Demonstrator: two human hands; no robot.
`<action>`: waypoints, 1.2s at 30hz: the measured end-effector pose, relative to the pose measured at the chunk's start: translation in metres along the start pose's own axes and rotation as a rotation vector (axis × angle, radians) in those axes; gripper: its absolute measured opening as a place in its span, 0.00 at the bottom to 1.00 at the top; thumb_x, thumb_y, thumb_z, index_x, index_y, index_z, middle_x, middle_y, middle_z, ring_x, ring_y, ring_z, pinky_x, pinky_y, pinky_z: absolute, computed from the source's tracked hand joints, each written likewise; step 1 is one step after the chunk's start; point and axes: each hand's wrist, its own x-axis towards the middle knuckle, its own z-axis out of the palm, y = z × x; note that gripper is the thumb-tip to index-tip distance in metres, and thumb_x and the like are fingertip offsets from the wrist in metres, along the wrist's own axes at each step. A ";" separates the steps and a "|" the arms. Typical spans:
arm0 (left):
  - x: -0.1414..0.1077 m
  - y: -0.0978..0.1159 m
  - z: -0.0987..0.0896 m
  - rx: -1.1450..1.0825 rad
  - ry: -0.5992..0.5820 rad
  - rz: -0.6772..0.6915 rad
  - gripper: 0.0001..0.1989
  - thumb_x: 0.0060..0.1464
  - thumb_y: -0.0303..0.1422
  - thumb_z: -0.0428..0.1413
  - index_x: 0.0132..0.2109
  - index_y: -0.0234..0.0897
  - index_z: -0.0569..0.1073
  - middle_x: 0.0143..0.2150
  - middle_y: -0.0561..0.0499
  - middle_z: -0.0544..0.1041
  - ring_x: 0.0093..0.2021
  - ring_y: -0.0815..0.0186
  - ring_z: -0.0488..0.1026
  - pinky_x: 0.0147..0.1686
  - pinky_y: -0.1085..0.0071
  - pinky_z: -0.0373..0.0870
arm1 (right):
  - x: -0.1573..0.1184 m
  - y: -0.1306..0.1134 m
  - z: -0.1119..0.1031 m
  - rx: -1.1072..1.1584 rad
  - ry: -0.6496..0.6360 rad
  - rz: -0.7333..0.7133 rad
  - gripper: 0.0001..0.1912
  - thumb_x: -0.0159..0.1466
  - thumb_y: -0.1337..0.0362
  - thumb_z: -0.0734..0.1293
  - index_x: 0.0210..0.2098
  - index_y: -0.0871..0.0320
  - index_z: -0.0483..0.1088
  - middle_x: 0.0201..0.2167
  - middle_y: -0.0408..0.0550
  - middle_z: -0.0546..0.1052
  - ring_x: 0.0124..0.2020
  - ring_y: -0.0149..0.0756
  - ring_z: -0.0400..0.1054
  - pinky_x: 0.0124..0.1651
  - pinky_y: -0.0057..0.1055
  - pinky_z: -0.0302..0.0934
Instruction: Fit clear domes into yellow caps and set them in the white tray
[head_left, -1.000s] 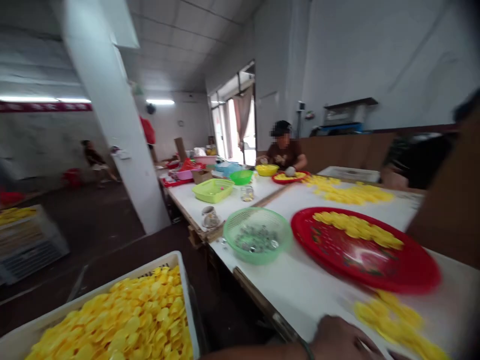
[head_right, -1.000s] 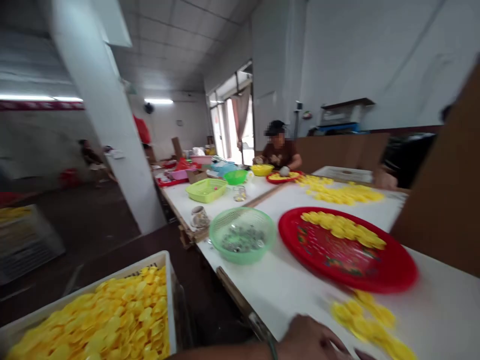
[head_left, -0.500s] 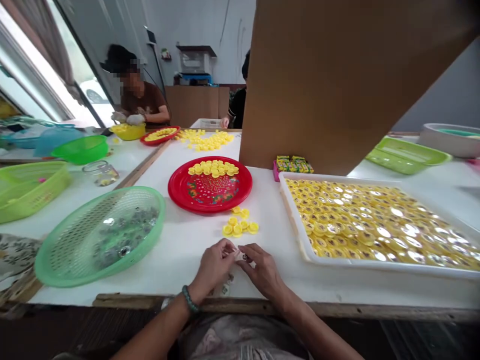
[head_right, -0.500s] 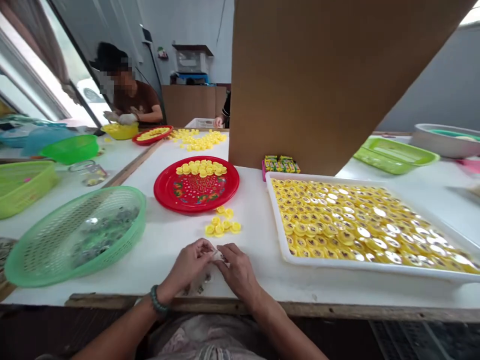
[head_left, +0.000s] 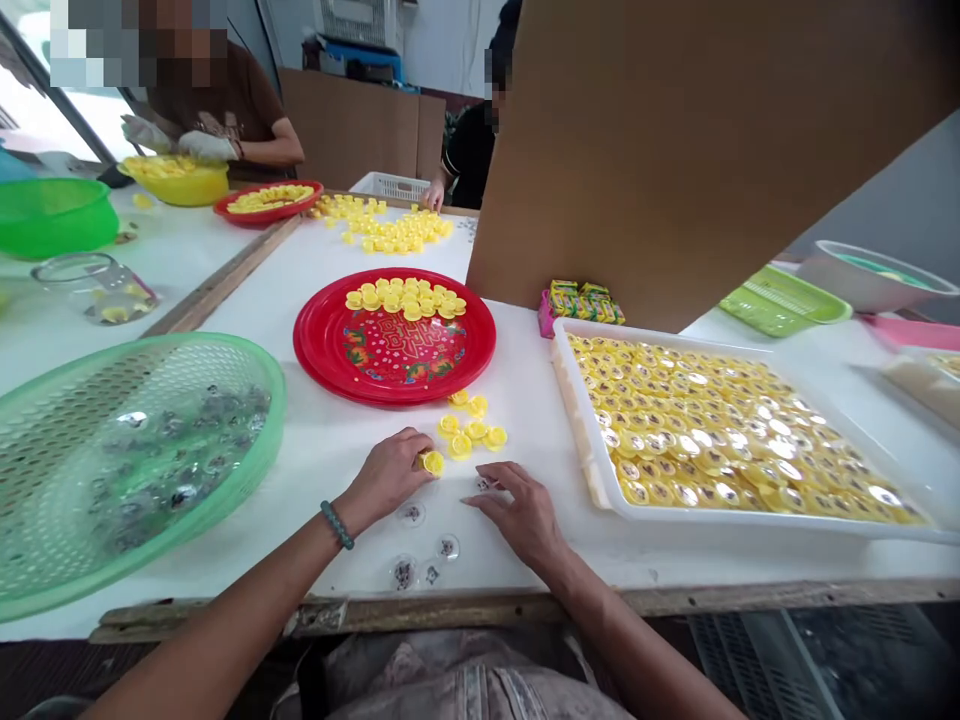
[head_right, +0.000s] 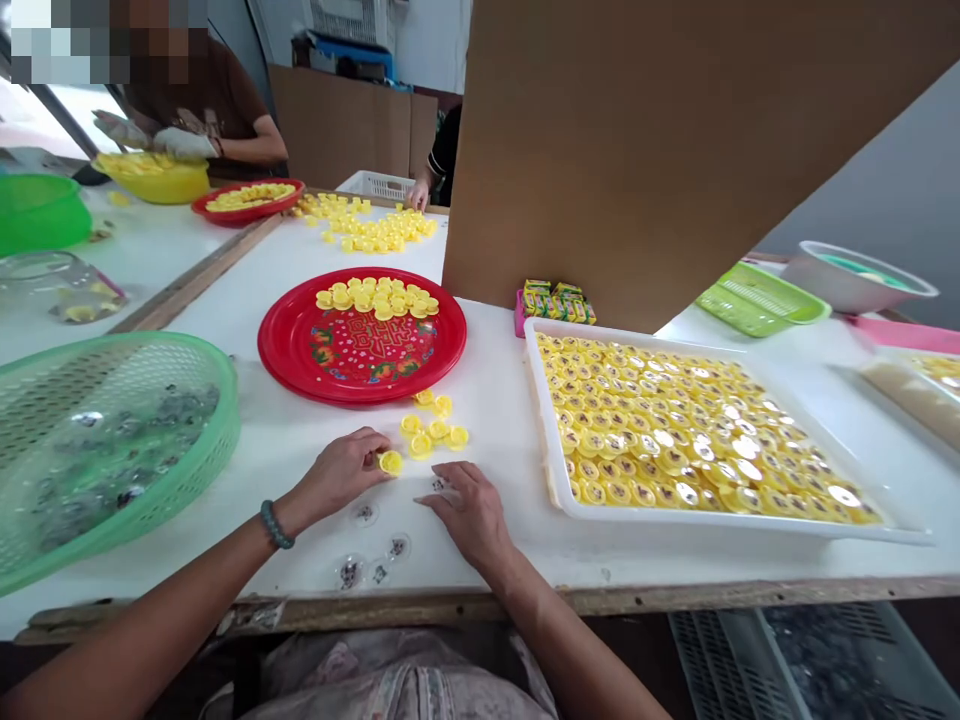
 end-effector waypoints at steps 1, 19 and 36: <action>-0.004 0.001 0.001 -0.029 -0.001 -0.020 0.09 0.46 0.31 0.57 0.38 0.38 0.73 0.37 0.51 0.71 0.32 0.66 0.69 0.33 0.71 0.64 | 0.001 -0.002 0.000 -0.009 -0.003 -0.002 0.15 0.54 0.63 0.71 0.41 0.55 0.71 0.36 0.46 0.74 0.35 0.35 0.69 0.40 0.32 0.66; -0.002 0.005 0.029 -0.464 -0.069 -0.015 0.08 0.43 0.27 0.57 0.34 0.36 0.77 0.33 0.52 0.74 0.30 0.68 0.69 0.31 0.74 0.64 | 0.018 -0.014 0.004 -0.026 -0.151 -0.242 0.11 0.59 0.68 0.67 0.42 0.52 0.72 0.40 0.46 0.76 0.41 0.36 0.69 0.45 0.33 0.64; -0.006 0.017 0.017 -0.845 -0.147 -0.464 0.13 0.41 0.30 0.56 0.38 0.32 0.76 0.26 0.52 0.76 0.25 0.69 0.71 0.29 0.73 0.69 | 0.008 -0.001 0.007 -0.222 -0.176 -0.514 0.15 0.65 0.67 0.60 0.50 0.57 0.68 0.51 0.52 0.71 0.53 0.41 0.64 0.54 0.40 0.63</action>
